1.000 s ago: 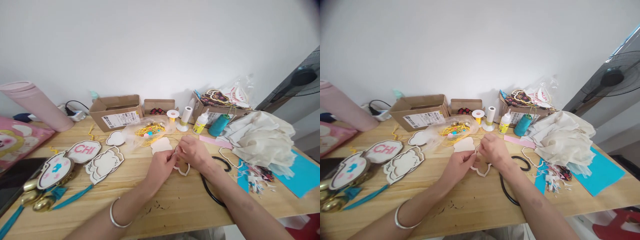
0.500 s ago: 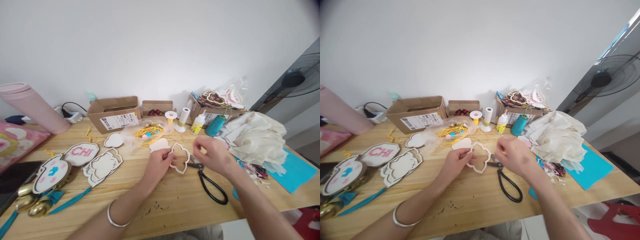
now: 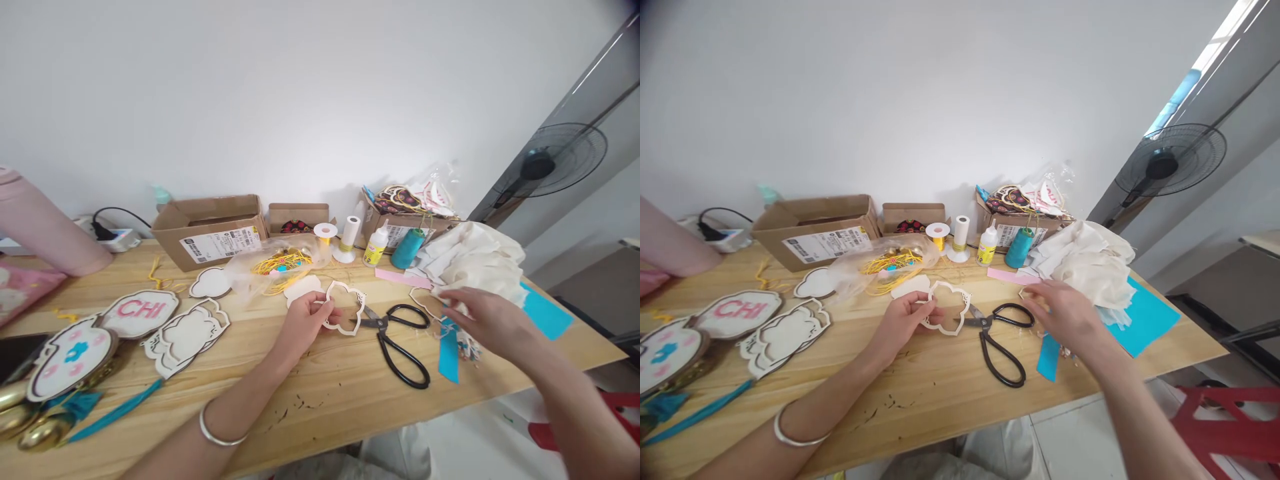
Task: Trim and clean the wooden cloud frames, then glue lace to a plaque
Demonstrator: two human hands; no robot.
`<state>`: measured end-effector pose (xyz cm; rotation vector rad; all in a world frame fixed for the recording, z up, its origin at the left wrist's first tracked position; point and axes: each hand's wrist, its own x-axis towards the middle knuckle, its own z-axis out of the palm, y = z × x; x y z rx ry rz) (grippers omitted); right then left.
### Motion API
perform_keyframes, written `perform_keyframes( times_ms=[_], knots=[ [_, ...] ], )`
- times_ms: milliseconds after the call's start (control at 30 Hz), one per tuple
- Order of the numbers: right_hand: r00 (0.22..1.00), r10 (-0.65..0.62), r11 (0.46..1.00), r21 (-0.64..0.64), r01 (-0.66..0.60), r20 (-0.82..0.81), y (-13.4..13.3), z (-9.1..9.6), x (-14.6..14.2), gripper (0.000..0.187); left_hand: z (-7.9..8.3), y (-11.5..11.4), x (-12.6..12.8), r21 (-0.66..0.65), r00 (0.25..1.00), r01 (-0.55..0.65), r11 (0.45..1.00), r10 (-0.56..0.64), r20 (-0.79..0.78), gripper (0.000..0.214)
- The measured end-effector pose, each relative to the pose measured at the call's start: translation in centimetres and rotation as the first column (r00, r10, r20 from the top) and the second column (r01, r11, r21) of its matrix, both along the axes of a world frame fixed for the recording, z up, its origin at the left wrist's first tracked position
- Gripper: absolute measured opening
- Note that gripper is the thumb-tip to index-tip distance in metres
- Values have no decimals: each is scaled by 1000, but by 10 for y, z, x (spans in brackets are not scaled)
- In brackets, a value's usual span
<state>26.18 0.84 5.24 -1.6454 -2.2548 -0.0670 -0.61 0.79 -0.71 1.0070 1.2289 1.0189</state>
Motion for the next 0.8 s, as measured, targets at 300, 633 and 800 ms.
perform_keyframes(
  times_ms=[300,633,800],
  knots=[
    [760,605,781,-9,-624,-237,56,-35,-129,20,-15,4,-4,81,999,34,996,-33,-14,27],
    [804,548,808,-102,-580,-229,58,-33,-138,20,-7,2,-2,87,998,-13,996,18,-55,20],
    [829,506,848,-34,-528,-239,57,-39,-143,19,-7,1,-1,92,999,-44,995,47,-26,19]
  ],
)
